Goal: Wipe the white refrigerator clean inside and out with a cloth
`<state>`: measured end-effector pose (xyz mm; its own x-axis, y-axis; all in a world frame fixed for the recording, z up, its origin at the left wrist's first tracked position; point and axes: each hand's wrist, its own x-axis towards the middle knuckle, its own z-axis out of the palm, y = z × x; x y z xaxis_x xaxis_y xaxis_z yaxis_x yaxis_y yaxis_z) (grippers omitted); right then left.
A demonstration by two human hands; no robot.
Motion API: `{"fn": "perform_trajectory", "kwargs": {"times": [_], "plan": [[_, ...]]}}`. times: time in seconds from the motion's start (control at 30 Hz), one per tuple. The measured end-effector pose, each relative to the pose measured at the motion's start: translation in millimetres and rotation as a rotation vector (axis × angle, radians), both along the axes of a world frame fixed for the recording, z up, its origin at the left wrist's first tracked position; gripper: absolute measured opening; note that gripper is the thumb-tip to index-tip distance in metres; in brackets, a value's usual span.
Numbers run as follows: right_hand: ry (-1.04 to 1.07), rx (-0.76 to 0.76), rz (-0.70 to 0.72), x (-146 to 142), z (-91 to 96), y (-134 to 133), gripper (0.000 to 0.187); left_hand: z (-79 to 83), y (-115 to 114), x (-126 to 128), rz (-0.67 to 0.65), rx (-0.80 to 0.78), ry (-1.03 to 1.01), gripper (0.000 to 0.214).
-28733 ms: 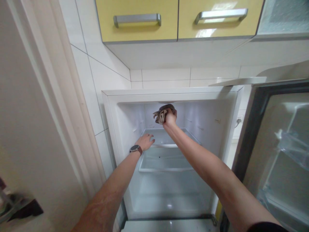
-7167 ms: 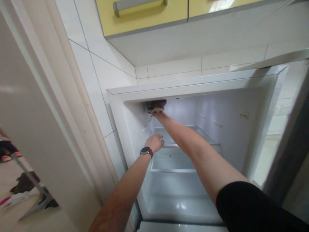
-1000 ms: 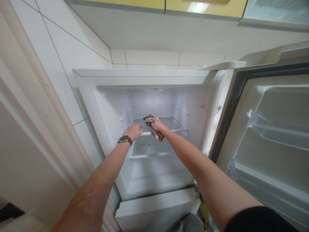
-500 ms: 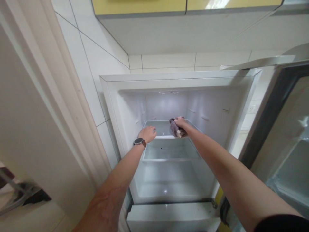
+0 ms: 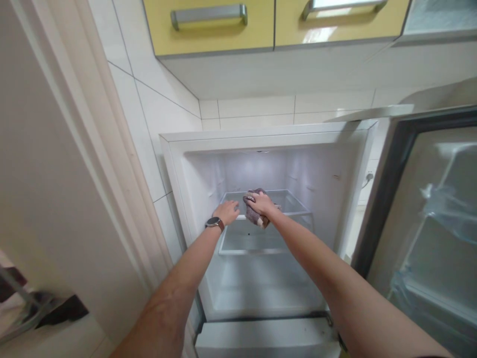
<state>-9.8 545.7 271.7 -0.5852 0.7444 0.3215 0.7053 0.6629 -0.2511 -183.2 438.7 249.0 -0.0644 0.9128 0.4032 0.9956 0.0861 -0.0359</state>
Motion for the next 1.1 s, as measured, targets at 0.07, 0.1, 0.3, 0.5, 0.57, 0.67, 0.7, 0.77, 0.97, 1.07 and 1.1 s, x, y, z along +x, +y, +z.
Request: {"fn": "perform_trajectory", "kwargs": {"times": [0.07, 0.1, 0.3, 0.5, 0.57, 0.67, 0.7, 0.77, 0.97, 1.07, 1.1], "plan": [[0.048, -0.011, -0.006, 11.5, 5.7, -0.2, 0.055, 1.2, -0.2, 0.6, 0.001, -0.004, 0.004, 0.035], [0.083, -0.014, -0.015, 20.1, 7.7, 1.1, 0.053, 1.7, -0.1, 0.8, 0.002, -0.005, 0.005, 0.035], [0.049, 0.052, -0.314, 82.3, -0.5, 14.0, 0.048, 1.6, 1.9, 0.2, 0.0, -0.016, 0.001, 0.035], [0.007, 0.002, -0.242, 85.6, -8.6, 18.6, 0.052, -0.7, 1.9, -0.6, 0.013, -0.016, -0.028, 0.036], [0.015, -0.004, -0.254, 83.6, -8.7, 18.6, 0.055, 0.4, 1.8, -2.5, 0.026, -0.024, -0.048, 0.036], [0.039, 0.001, -0.298, 83.6, -8.9, 17.5, 0.055, 7.5, 4.8, -3.1, 0.055, -0.049, -0.086, 0.033], [0.044, 0.005, -0.305, 83.8, -9.0, 17.2, 0.055, 11.3, 7.3, -0.8, 0.069, -0.053, -0.098, 0.032], [0.05, 0.01, -0.316, 83.9, -9.1, 16.6, 0.055, 19.9, 15.9, 10.7, 0.094, -0.034, -0.114, 0.034], [0.047, 0.018, -0.318, 83.5, -9.3, 17.1, 0.057, 35.4, 61.7, 88.1, 0.043, 0.029, -0.112, 0.045], [0.036, 0.039, -0.329, 84.0, -9.3, 18.0, 0.056, 32.0, 79.1, 117.2, 0.018, -0.015, -0.104, 0.044], [0.037, 0.042, -0.331, 84.2, -9.2, 18.4, 0.056, 29.7, 82.5, 122.2, 0.012, -0.032, -0.096, 0.044]]}}
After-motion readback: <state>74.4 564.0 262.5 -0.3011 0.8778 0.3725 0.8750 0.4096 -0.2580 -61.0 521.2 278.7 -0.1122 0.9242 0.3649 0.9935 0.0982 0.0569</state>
